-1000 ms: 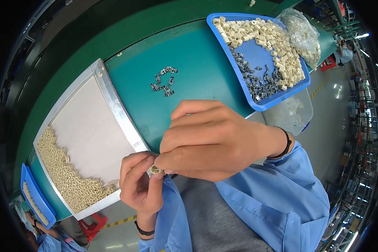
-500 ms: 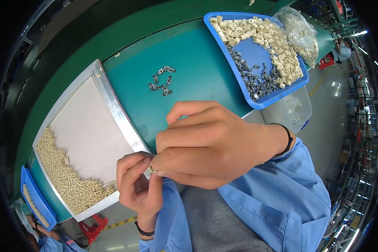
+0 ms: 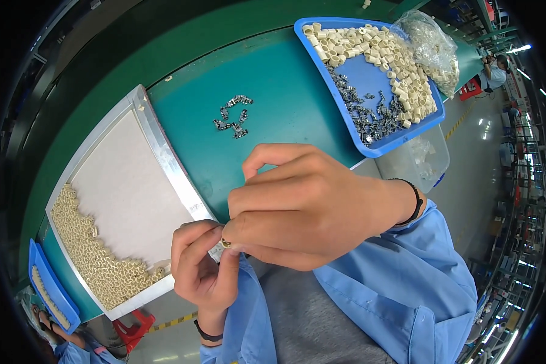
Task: The person assembles components by hand, picking up a white plastic sleeve and a metal insert from a blue tray. They press the metal insert into the sleeve, then place the assembled part onto a white tray, repeating the process for each set.
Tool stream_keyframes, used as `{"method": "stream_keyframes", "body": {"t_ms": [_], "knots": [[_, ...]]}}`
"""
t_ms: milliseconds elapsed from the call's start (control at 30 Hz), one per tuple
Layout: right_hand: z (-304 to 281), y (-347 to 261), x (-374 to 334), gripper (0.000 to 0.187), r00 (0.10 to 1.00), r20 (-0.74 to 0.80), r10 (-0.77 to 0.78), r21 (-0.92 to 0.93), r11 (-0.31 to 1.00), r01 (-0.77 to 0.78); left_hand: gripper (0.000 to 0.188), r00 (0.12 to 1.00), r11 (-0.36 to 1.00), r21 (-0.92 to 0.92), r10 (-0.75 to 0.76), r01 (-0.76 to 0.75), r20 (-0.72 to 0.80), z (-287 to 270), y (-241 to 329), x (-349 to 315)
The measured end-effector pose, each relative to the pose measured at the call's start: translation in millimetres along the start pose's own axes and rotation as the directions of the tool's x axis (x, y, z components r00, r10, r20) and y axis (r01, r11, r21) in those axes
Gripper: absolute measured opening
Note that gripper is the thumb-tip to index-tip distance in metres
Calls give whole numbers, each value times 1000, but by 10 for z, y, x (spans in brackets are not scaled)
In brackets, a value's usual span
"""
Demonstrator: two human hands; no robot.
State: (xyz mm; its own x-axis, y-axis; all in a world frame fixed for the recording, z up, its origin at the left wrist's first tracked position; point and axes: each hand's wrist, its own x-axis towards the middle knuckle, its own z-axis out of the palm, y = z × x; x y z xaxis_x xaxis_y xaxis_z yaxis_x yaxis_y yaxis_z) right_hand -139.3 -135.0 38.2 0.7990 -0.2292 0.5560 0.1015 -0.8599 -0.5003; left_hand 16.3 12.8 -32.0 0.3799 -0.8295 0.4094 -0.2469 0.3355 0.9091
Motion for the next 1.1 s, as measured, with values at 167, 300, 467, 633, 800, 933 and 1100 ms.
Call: {"method": "stream_keyframes", "body": {"t_ms": [167,300,467,633,800,933,1100], "knots": [[10,7,-12,10,1000,20,-3,-10,1000,3,33,1000,1000,19,8,-8,20,-5,-2,-1],[16,13,-31,10,1000,22,-1,-15,1000,1,33,1000,1000,4,-28,28,12,-3,14,-22],[102,46,-94,19,1000,2,-20,-58,998,20,36,993,988,-100,-116,118,18,-55,-37,-82],[247,12,-211,30,997,-79,27,-132,991,-37,41,990,929,-348,-142,124,-26,32,-207,-113],[71,128,-453,37,976,-70,205,-42,977,-209,37,993,958,-274,-107,89,-52,-39,-336,-82],[-496,700,-1014,28,870,-156,468,-247,834,-493,42,994,978,-183,-109,102,-26,122,-427,-27],[-1632,1458,-1921,23,617,-515,595,-553,319,-770,40,990,976,-172,-129,136,51,244,-447,10]]}}
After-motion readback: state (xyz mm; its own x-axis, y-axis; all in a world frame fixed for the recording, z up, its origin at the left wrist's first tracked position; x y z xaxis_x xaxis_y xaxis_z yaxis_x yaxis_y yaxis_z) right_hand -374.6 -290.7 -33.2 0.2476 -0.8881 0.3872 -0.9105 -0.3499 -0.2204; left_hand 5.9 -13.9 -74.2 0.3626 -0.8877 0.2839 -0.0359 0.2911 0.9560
